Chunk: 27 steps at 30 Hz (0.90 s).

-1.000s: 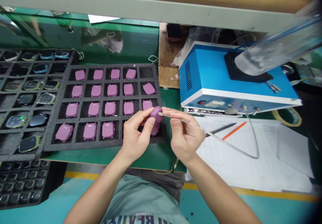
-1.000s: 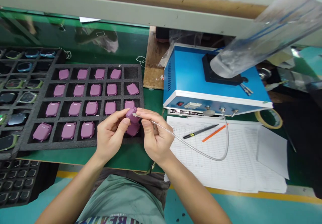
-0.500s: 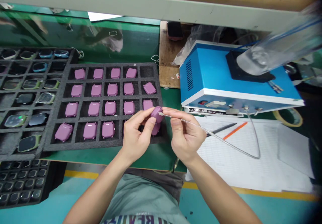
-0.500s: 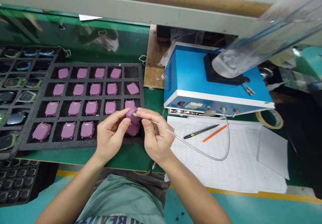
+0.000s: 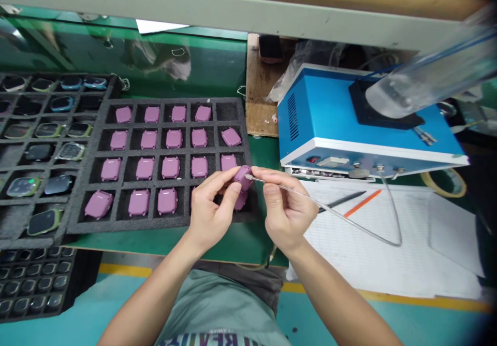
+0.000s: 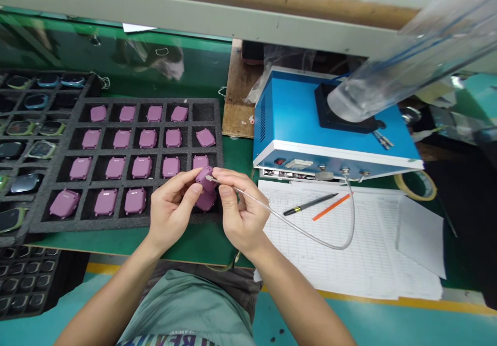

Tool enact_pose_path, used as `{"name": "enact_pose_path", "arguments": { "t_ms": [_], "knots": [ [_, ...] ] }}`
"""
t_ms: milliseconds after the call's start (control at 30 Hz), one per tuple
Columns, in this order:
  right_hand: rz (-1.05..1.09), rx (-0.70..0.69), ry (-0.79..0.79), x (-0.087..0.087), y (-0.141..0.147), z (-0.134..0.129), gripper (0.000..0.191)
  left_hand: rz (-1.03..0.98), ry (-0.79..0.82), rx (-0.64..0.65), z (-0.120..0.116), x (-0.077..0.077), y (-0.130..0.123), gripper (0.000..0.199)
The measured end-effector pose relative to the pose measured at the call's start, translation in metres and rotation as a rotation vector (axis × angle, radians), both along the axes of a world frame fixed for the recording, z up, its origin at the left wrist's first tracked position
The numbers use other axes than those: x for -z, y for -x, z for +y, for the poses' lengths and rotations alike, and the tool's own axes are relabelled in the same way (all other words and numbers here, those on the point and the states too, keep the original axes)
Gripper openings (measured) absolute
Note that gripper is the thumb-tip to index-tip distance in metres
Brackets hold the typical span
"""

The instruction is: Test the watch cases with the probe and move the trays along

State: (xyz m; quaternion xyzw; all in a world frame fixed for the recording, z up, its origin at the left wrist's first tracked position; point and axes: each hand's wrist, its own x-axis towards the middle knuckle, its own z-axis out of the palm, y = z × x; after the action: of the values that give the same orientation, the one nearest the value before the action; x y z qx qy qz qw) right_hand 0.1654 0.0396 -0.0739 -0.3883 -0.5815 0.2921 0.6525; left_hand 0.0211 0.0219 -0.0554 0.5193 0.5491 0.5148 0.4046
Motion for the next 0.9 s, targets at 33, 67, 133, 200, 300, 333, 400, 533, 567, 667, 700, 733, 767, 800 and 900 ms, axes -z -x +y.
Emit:
{"name": "enact_pose_path", "arguments": {
  "t_ms": [33,67,133,200,300,333,400,533,567,667,700,733,767,800,900],
  "knots": [
    [-0.005,0.004,0.002,0.0004,-0.0001,-0.0001,0.016,-0.001,0.002,0.000,0.0000,0.0000,0.0002,0.030],
    [-0.011,0.007,0.006,0.0007,-0.0003,-0.0001,0.016,-0.001,0.003,0.002,0.0000,0.0000,0.0005,0.030],
    [-0.015,0.005,0.009,0.0015,-0.0007,-0.0002,0.016,0.003,-0.003,0.004,-0.0002,0.0001,0.0010,0.030],
    [0.001,-0.011,0.006,0.0023,-0.0009,-0.0001,0.018,0.009,-0.008,0.005,-0.0004,0.0004,0.0014,0.030],
    [0.024,-0.035,-0.003,0.0034,-0.0007,0.0007,0.020,0.011,-0.021,0.009,0.0000,0.0006,0.0017,0.028],
    [0.025,-0.036,-0.003,0.0036,-0.0005,0.0012,0.020,0.011,-0.026,0.012,0.0004,0.0006,0.0017,0.028],
    [0.023,-0.034,-0.001,0.0035,0.0002,0.0021,0.018,0.017,-0.047,0.013,0.0015,0.0007,0.0018,0.028],
    [0.025,-0.038,0.015,0.0021,0.0016,0.0039,0.016,0.040,-0.092,-0.002,0.0040,0.0006,0.0023,0.027],
    [0.028,-0.042,0.015,0.0018,0.0018,0.0042,0.016,0.043,-0.096,-0.005,0.0046,0.0005,0.0024,0.027],
    [0.037,-0.055,0.015,0.0012,0.0017,0.0045,0.018,0.048,-0.104,-0.010,0.0057,0.0000,0.0028,0.027],
    [0.039,-0.061,0.016,0.0012,0.0016,0.0045,0.019,0.050,-0.105,-0.011,0.0059,0.0000,0.0030,0.027],
    [0.042,-0.065,0.017,0.0013,0.0014,0.0045,0.019,0.051,-0.105,-0.011,0.0060,0.0001,0.0031,0.027],
    [0.045,-0.069,0.019,0.0014,0.0012,0.0045,0.019,0.051,-0.105,-0.012,0.0061,0.0003,0.0032,0.027],
    [0.048,-0.072,0.020,0.0016,0.0011,0.0046,0.019,0.053,-0.105,-0.012,0.0062,0.0006,0.0033,0.027],
    [0.057,-0.077,0.027,0.0018,0.0015,0.0050,0.019,0.059,-0.103,-0.017,0.0065,0.0013,0.0034,0.027]
  ]
}}
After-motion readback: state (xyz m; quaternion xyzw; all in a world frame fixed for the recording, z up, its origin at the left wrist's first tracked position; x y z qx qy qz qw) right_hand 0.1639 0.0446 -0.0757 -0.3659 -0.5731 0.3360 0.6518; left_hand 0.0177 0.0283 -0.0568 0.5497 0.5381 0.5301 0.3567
